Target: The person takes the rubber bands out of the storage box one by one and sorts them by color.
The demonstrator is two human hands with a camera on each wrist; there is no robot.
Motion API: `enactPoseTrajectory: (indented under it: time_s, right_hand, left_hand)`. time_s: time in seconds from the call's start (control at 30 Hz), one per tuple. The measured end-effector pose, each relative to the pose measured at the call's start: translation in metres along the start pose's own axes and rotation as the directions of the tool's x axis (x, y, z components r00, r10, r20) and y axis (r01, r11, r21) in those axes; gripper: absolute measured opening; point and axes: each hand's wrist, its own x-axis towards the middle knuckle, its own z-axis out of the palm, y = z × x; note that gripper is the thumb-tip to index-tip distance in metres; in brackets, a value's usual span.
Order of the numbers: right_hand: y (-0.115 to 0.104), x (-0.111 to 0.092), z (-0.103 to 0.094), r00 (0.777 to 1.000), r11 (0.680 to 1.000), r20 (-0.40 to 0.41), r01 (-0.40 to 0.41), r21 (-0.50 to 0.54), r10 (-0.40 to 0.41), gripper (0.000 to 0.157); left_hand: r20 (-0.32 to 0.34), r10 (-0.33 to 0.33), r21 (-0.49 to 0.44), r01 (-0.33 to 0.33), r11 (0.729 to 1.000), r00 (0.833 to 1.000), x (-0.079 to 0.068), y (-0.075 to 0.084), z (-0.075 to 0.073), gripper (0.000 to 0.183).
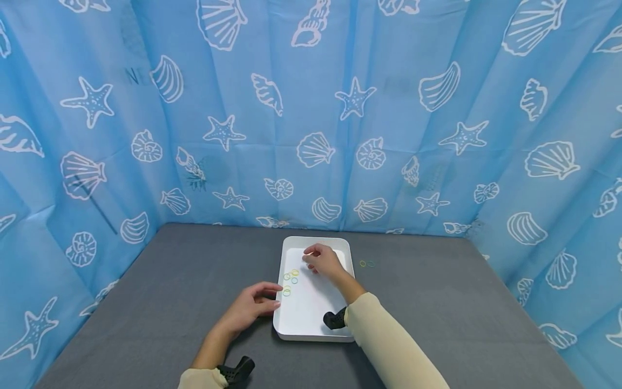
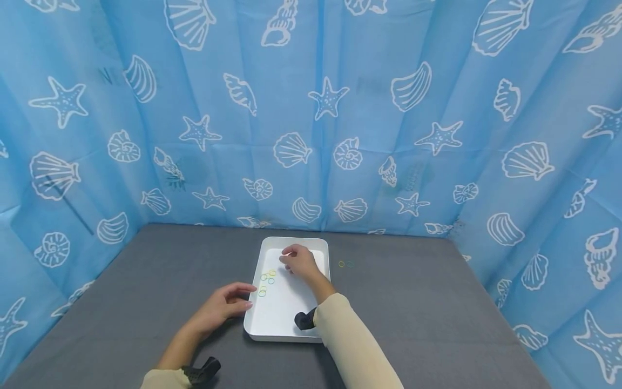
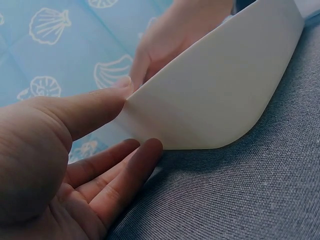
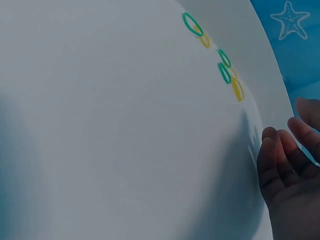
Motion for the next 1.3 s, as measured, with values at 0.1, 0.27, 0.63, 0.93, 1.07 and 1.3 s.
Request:
enactPoseTrajectory:
  time_s: [0.1, 0.27, 0.63, 0.93, 1.07, 1.3]
  right_hand:
    - [0.0007, -0.0015, 0.0026, 0.999, 1.000, 0.025, 0.025, 0.006, -0.025, 0.018]
    - [0.0019, -0.0017, 0.0044, 0.993, 0.997, 0.104, 0.067, -0.044, -0.062, 0.024]
    - [-0.0024, -0.0063, 0.0082, 0.971, 0.951, 0.231, 0.128, -0.282, -0.063, 0.028]
    - [0.0004, -0.0044, 0.0098, 0.967, 0.914, 0.226, 0.191, -0.358, -0.114, 0.021]
    - [0.0032, -0.0032, 0.0099, 0.968, 0.906, 0.222, 0.198, -0.375, -0.120, 0.017]
    - [0.0039, -0.0040, 0.0093, 0.971, 0.913, 0.214, 0.177, -0.368, -0.102, 0.011]
  left_hand:
    - [0.002, 0.005, 0.008, -0.005, 1.000, 1.000, -0.0009, 0.0011, 0.0004, 0.040]
    - [0.004, 0.011, -0.005, -0.011, 1.000, 1.000, -0.0019, 0.0042, 0.0009, 0.040]
    - [0.001, -0.009, -0.001, 0.009, 1.000, 1.000, -0.0009, 0.0026, -0.0005, 0.039]
    - [0.003, 0.005, 0.003, -0.005, 1.000, 1.000, -0.0036, 0.0072, 0.0008, 0.038]
    - [0.002, 0.005, -0.004, -0.005, 1.000, 1.000, -0.0027, 0.0069, 0.0012, 0.038]
    - [0.005, 0.019, -0.004, -0.019, 1.000, 1.000, -0.0032, 0.0047, 0.0004, 0.039]
